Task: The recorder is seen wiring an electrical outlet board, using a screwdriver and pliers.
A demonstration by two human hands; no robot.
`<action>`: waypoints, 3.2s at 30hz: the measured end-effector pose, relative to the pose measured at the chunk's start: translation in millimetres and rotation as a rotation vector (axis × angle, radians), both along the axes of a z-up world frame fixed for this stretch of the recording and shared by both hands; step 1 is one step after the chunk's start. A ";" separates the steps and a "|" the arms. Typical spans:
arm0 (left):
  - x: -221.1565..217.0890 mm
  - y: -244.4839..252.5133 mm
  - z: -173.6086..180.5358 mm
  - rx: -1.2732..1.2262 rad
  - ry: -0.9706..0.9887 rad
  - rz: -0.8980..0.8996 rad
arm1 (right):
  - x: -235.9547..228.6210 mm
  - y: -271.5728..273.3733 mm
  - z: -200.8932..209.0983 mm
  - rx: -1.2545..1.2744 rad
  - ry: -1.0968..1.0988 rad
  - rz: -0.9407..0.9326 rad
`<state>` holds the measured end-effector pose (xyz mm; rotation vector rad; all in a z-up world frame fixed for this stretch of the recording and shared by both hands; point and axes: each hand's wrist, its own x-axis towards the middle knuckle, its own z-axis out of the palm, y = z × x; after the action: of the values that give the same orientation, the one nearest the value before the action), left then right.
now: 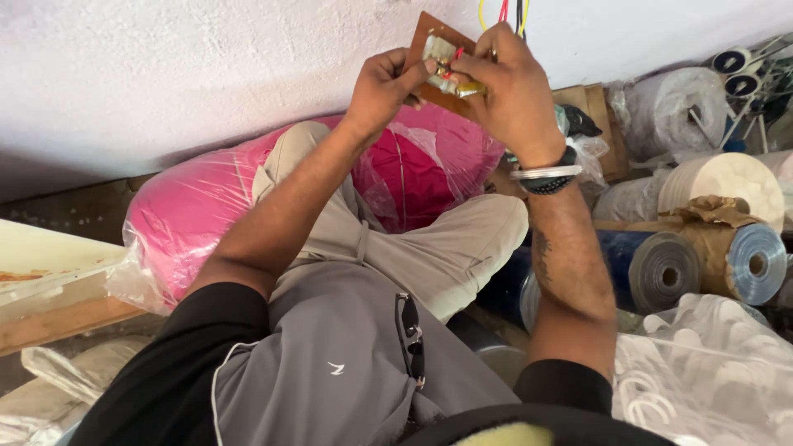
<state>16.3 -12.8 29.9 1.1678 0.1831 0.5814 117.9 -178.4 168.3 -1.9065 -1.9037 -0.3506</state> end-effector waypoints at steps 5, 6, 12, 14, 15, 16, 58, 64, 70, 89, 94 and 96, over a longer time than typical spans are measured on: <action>-0.3 -0.7 2.0 0.033 -0.001 0.021 | -10.2 1.1 -0.2 -0.018 0.005 -0.032; 0.7 -0.2 1.1 0.039 0.015 0.024 | -11.1 1.2 -2.3 0.003 0.037 -0.050; 0.9 2.2 1.4 0.077 0.010 -0.010 | -20.9 1.9 -6.2 0.038 0.017 -0.117; 4.2 3.9 -4.4 0.066 -0.021 -0.037 | -21.0 2.2 -10.5 0.056 0.018 -0.112; 5.5 4.8 -7.8 0.048 -0.037 -0.068 | -21.1 2.7 -13.2 0.066 0.034 -0.110; 7.4 4.3 -9.8 0.052 -0.045 -0.060 | -23.3 3.0 -10.8 0.070 0.026 -0.102; 25.0 -23.1 -1.9 -0.032 -0.134 -0.087 | -17.3 -8.2 0.9 0.048 0.063 -0.132; 22.5 -24.4 2.6 -0.016 -0.125 -0.088 | -16.5 -10.3 -1.1 0.042 -0.009 -0.156; 18.5 -27.8 1.2 0.055 -0.117 -0.071 | -12.5 -7.3 -20.0 0.085 -0.036 -0.168; 32.5 -34.9 -13.8 -0.020 -0.128 -0.032 | -2.3 -1.7 -42.2 0.134 0.056 -0.134; 38.4 -35.2 -19.1 -0.036 -0.100 -0.033 | -2.2 -1.7 -44.4 0.136 0.104 -0.088; 39.1 -37.8 -22.1 -0.084 -0.096 -0.020 | 2.6 -0.1 -48.3 0.145 0.096 -0.073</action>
<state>55.4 -50.6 7.8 1.0567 0.1125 0.6053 120.5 -178.5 120.0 -1.8657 -1.7035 -0.3999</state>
